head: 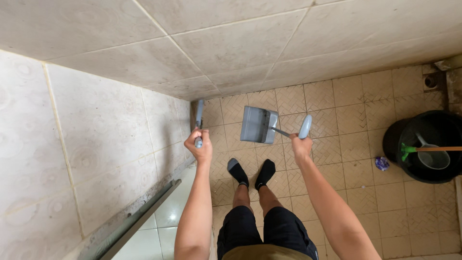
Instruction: The person cleans a tiled floor in a corner by using a handheld brush to sweep debris into a dustpan and then rinsing the floor and tools with water from a bucket and a small scoop.
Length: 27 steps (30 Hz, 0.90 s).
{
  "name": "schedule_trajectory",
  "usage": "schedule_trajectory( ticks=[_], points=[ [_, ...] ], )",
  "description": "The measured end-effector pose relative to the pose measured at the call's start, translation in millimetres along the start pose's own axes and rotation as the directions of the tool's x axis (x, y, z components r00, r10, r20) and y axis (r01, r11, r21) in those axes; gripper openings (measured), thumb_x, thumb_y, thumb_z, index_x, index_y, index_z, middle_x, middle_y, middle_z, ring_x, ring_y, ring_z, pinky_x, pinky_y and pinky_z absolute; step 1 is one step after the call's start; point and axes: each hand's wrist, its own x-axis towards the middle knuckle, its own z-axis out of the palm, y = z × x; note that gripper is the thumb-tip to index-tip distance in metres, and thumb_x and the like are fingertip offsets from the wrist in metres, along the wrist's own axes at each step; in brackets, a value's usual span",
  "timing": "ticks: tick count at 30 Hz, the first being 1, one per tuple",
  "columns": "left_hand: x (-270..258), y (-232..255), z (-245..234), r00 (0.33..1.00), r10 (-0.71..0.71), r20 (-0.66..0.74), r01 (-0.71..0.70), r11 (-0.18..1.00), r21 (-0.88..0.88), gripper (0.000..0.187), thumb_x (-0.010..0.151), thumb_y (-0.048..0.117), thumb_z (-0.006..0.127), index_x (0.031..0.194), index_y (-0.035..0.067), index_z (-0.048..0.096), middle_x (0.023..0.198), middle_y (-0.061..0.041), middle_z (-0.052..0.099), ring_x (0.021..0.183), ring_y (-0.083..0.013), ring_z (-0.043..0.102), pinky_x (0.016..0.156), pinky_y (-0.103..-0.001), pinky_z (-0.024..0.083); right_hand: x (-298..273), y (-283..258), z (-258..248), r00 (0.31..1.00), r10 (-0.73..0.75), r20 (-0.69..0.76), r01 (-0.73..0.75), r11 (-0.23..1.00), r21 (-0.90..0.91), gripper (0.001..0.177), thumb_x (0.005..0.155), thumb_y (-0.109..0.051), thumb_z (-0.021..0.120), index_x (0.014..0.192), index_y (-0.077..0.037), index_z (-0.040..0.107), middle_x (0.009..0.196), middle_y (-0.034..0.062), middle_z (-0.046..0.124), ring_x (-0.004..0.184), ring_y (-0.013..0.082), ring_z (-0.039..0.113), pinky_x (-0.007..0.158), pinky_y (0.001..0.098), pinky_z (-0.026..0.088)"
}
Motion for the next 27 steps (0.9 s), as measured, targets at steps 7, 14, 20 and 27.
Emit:
schedule_trajectory(
  ticks=[7,14,20,27],
  points=[
    [-12.6,-93.5,-20.6,0.981,-0.150,-0.124,0.141,0.987,-0.078,0.031,0.076,-0.006,0.063,0.061,0.002,0.037,0.060,-0.002,0.043,0.061,-0.0121,0.039,0.060,-0.033,0.035,2.9,2.9,6.7,0.994,0.089,0.066,-0.103,0.958,0.267,0.020,0.084,-0.021,0.070,0.079,-0.002,0.064,0.071,-0.0004,0.058,0.063,0.0121,0.055,0.061,0.0325,0.050],
    [-54.4,-91.0,19.3,0.966,-0.251,-0.056,0.243,0.962,-0.123,0.020,0.070,-0.002,0.061,0.058,0.001,0.046,0.057,-0.004,0.052,0.055,-0.0132,0.046,0.055,-0.031,0.036,-26.8,3.0,21.5,0.994,0.095,-0.056,-0.081,0.974,0.211,0.021,0.086,-0.021,0.069,0.080,0.000,0.066,0.063,0.0032,0.056,0.053,0.0138,0.048,0.049,0.0348,0.037],
    [-85.4,-33.7,49.4,0.951,-0.248,0.183,0.300,0.883,-0.362,0.017,0.074,-0.002,0.053,0.058,0.000,0.048,0.058,-0.007,0.056,0.060,-0.0175,0.054,0.072,-0.035,0.051,-35.0,0.6,16.1,0.969,0.119,-0.215,-0.071,0.973,0.220,0.025,0.084,-0.024,0.074,0.076,0.000,0.069,0.063,0.0040,0.058,0.054,0.0114,0.049,0.051,0.0338,0.038],
    [-52.5,9.4,47.6,0.926,-0.125,0.357,0.252,0.907,-0.336,0.019,0.078,-0.006,0.056,0.061,0.001,0.048,0.063,-0.008,0.060,0.062,-0.0181,0.058,0.067,-0.034,0.050,-38.5,22.0,-17.7,0.926,0.255,-0.280,-0.133,0.911,0.390,0.026,0.085,-0.023,0.073,0.077,0.001,0.066,0.065,0.0061,0.062,0.053,0.0127,0.052,0.050,0.0331,0.039]
  ],
)
